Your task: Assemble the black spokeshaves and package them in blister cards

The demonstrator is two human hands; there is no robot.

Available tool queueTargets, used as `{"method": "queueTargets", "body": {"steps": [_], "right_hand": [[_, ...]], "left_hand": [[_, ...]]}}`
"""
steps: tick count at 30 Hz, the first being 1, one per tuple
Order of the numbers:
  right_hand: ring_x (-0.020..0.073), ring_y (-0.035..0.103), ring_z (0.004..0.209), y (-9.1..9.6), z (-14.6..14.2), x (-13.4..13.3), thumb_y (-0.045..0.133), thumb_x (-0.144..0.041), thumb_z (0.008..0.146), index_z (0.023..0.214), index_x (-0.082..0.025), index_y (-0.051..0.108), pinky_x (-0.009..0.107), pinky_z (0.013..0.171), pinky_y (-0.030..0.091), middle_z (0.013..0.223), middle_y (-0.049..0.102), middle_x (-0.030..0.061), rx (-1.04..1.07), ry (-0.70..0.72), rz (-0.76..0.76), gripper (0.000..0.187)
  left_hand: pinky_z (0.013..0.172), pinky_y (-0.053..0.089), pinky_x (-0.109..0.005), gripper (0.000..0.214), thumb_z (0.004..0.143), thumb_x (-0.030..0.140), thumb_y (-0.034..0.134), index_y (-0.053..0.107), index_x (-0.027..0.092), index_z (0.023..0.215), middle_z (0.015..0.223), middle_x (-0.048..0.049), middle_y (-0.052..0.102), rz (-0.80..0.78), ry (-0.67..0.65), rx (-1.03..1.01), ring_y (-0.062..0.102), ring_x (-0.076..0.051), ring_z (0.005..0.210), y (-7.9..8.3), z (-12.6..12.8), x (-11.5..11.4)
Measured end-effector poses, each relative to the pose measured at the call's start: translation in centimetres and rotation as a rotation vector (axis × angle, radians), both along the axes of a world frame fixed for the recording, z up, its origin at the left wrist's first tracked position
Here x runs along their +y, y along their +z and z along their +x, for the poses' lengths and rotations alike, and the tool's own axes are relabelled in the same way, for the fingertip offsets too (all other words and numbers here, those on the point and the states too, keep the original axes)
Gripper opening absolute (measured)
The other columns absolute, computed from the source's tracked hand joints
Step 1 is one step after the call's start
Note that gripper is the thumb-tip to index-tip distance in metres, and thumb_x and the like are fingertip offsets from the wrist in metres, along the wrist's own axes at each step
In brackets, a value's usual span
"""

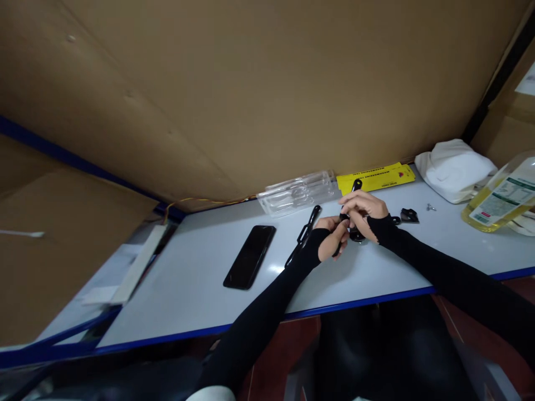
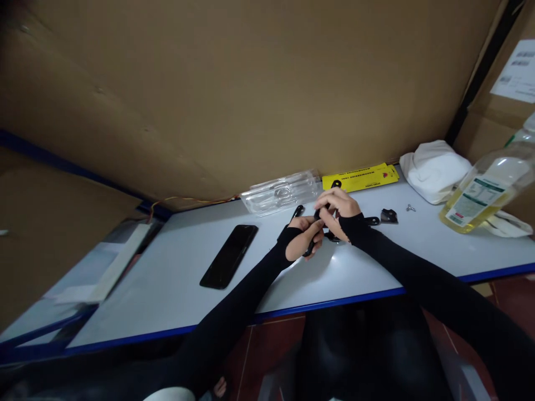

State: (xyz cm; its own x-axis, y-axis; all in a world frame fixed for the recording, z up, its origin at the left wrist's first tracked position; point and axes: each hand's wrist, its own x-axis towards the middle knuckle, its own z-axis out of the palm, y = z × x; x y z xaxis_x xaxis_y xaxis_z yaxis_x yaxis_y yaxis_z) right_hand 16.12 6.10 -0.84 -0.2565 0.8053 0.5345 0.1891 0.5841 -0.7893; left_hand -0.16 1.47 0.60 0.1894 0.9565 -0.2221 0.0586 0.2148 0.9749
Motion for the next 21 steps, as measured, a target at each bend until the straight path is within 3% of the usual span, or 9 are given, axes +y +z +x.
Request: {"method": "queueTargets", "body": {"steps": [3, 6, 9, 12, 14, 15, 17, 19, 21], "right_hand": [[0.0259, 0.066, 0.098, 1.2, 1.2, 0.3, 0.075, -0.03, 0.081, 0.109, -0.023, 0.078, 0.037, 0.077, 0.054, 0.119, 0.071, 0.0111, -0.198, -0.148, 0.192, 0.029], [0.0338, 0.058, 0.118, 1.9, 2.1, 0.6, 0.082, -0.041, 0.08, 0.104, -0.024, 0.079, 0.049, 0.097, 0.047, 0.112, 0.075, 0.0104, -0.39, -0.06, 0.271, 0.03], [0.0219, 0.061, 0.085, 1.4, 2.1, 0.4, 0.071, -0.05, 0.092, 0.084, -0.021, 0.072, 0.038, 0.082, 0.047, 0.084, 0.074, 0.0053, -0.444, 0.223, 0.064, 0.03], [0.0149, 0.056, 0.061, 0.6, 0.9, -0.4, 0.063, -0.06, 0.096, 0.079, -0.021, 0.062, 0.029, 0.063, 0.044, 0.065, 0.065, -0.0004, -0.28, 0.249, -0.212, 0.043], [0.0142, 0.059, 0.057, 0.4, -0.2, -1.0, 0.065, -0.069, 0.091, 0.078, -0.022, 0.058, 0.026, 0.056, 0.044, 0.063, 0.063, -0.0012, -0.088, 0.133, -0.372, 0.05], [0.0136, 0.058, 0.054, 0.4, -0.8, -1.2, 0.067, -0.075, 0.087, 0.078, -0.023, 0.056, 0.025, 0.051, 0.043, 0.063, 0.063, -0.0012, 0.001, 0.08, -0.449, 0.054], [0.0109, 0.052, 0.044, 0.6, -1.6, -1.6, 0.069, -0.084, 0.079, 0.078, -0.024, 0.053, 0.022, 0.04, 0.037, 0.062, 0.062, -0.0017, 0.143, 0.006, -0.569, 0.063], [0.0085, 0.044, 0.037, 0.6, -2.0, -2.0, 0.069, -0.09, 0.073, 0.077, -0.024, 0.05, 0.021, 0.032, 0.031, 0.06, 0.061, -0.0026, 0.207, -0.012, -0.618, 0.069], [0.0098, 0.045, 0.034, 0.5, -2.1, -2.2, 0.068, -0.091, 0.073, 0.078, -0.024, 0.05, 0.022, 0.03, 0.033, 0.058, 0.061, -0.0028, 0.209, -0.007, -0.614, 0.069]], "left_hand": [[0.029, 0.037, -0.021, 0.04, 0.087, 0.049, 0.079, 0.055, 0.019, 0.076, 0.054, 0.0066, 0.046, -0.084, -0.138, -0.043, 0.044, -0.01, 0.035, 1.8, -0.7, 0.1], [0.028, 0.032, -0.02, 0.039, 0.081, 0.049, 0.085, 0.066, 0.015, 0.086, 0.052, 0.0075, 0.043, -0.218, -0.312, -0.024, 0.041, -0.009, 0.034, 3.6, -2.2, 0.4], [0.026, 0.024, -0.02, 0.043, 0.082, 0.055, 0.08, 0.072, 0.013, 0.088, 0.049, 0.0033, 0.046, -0.33, -0.389, 0.015, 0.037, -0.01, 0.032, 4.7, -4.3, 0.9], [0.029, 0.025, -0.024, 0.067, 0.095, 0.073, 0.05, 0.077, 0.011, 0.092, 0.055, -0.0101, 0.061, -0.333, -0.211, -0.007, 0.042, -0.014, 0.033, 5.0, -6.6, 1.7], [0.033, 0.029, -0.023, 0.087, 0.099, 0.079, 0.027, 0.077, 0.008, 0.102, 0.066, -0.0173, 0.069, -0.207, -0.009, -0.073, 0.053, -0.017, 0.041, 4.5, -7.6, 2.3], [0.035, 0.033, -0.023, 0.088, 0.099, 0.08, 0.027, 0.077, 0.008, 0.107, 0.073, -0.0188, 0.072, -0.118, 0.07, -0.108, 0.059, -0.019, 0.048, 4.1, -7.6, 2.5], [0.04, 0.043, -0.023, 0.076, 0.093, 0.079, 0.051, 0.073, 0.01, 0.116, 0.086, -0.0181, 0.076, 0.05, 0.124, -0.158, 0.068, -0.021, 0.062, 2.6, -6.5, 2.7], [0.045, 0.052, -0.025, 0.066, 0.08, 0.068, 0.079, 0.07, 0.014, 0.118, 0.089, -0.0126, 0.075, 0.144, 0.075, -0.173, 0.072, -0.022, 0.07, 0.8, -4.2, 2.6], [0.041, 0.05, -0.024, 0.066, 0.078, 0.072, 0.079, 0.069, 0.015, 0.108, 0.074, -0.0058, 0.069, 0.208, 0.114, -0.171, 0.07, -0.02, 0.061, -1.0, -1.6, 2.2]]}}
